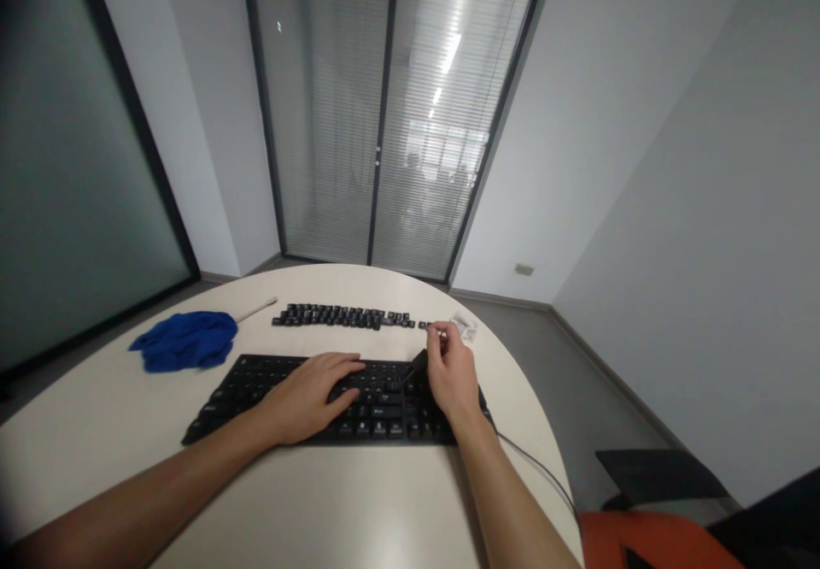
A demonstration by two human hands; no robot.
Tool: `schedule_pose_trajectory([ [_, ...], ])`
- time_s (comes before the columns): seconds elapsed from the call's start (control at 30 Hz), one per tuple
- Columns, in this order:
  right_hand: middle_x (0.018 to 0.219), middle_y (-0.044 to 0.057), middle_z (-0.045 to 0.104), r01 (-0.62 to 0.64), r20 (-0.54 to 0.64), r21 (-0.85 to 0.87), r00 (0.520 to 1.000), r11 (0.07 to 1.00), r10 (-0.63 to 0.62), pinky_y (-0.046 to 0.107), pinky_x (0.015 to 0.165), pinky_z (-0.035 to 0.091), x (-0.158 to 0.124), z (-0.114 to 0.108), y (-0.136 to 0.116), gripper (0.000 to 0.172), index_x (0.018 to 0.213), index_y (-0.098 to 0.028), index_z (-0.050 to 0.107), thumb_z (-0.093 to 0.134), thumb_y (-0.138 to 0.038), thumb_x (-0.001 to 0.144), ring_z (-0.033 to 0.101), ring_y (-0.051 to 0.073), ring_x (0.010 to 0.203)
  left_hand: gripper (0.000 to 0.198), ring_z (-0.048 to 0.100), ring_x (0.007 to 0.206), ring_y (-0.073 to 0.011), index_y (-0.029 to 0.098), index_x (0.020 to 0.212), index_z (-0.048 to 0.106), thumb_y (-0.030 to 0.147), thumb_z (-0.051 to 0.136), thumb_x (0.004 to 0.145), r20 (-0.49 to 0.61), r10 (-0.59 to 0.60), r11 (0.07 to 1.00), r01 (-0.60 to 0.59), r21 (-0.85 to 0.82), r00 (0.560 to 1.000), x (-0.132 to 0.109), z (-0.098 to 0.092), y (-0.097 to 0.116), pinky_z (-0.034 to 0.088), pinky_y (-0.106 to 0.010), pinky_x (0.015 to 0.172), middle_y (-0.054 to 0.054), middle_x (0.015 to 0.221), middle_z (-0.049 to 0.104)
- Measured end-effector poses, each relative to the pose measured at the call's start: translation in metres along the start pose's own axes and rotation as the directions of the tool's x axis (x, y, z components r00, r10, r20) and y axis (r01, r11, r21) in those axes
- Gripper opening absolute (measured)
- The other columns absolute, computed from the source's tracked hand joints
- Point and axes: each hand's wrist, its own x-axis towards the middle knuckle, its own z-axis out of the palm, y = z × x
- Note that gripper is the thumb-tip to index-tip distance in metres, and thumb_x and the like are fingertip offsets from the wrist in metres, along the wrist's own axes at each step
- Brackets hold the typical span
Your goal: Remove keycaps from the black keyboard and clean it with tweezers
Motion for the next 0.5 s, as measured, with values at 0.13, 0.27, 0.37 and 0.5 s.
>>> schedule_pose_trajectory([
  [0.13,0.052,-0.003,0.052,-0.02,0.025,0.025,0.999,0.999,0.019,0.028,0.053,0.039,-0.0005,0.001,0.0014,0.04,0.084,-0.023,0.056,0.032,-0.052,0.098,0.054,0.019,0.05,0.039,0.05,0.126,-0.024,0.024,0.129,0.056,0.041,0.048,0.094,0.001,-0.002,1.0,0.002,-0.007,1.0,0.0,-0.0004,0.0003,0.036,-0.042,0.11,-0.006,0.138,0.055],
  [0.27,0.053,-0.001,0.053,-0.012,0.027,0.02,1.0,1.0,0.011,0.029,0.056,0.039,-0.0011,0.0001,-0.0001,0.048,0.076,-0.023,0.053,0.024,-0.052,0.099,0.055,0.019,0.052,0.039,0.05,0.127,-0.0232,0.024,0.128,0.056,0.04,0.048,0.094,0.008,-0.012,1.0,0.012,-0.002,1.0,-0.0001,-0.0015,0.0015,0.036,-0.041,0.11,-0.006,0.138,0.055],
  [0.37,0.055,-0.001,0.052,0.039,0.048,0.034,0.998,0.999,-0.041,0.029,0.057,0.039,-0.0023,-0.0007,-0.0018,0.049,0.074,-0.023,0.052,0.021,-0.05,0.1,0.054,0.018,0.054,0.039,0.05,0.126,-0.0234,0.024,0.128,0.057,0.04,0.048,0.093,0.01,-0.012,1.0,0.012,0.004,1.0,0.0002,-0.0018,0.0017,0.036,-0.041,0.11,-0.006,0.138,0.055],
  [0.5,0.059,-0.002,0.05,0.106,0.081,0.07,0.99,0.992,-0.112,0.028,0.057,0.039,-0.004,-0.0011,-0.0022,0.042,0.078,-0.023,0.051,0.025,-0.046,0.1,0.052,0.017,0.055,0.039,0.051,0.126,-0.0239,0.024,0.127,0.057,0.04,0.048,0.093,-0.001,-0.002,1.0,0.002,-0.009,1.0,0.0008,-0.0003,0.0005,0.036,-0.042,0.109,-0.006,0.136,0.057],
])
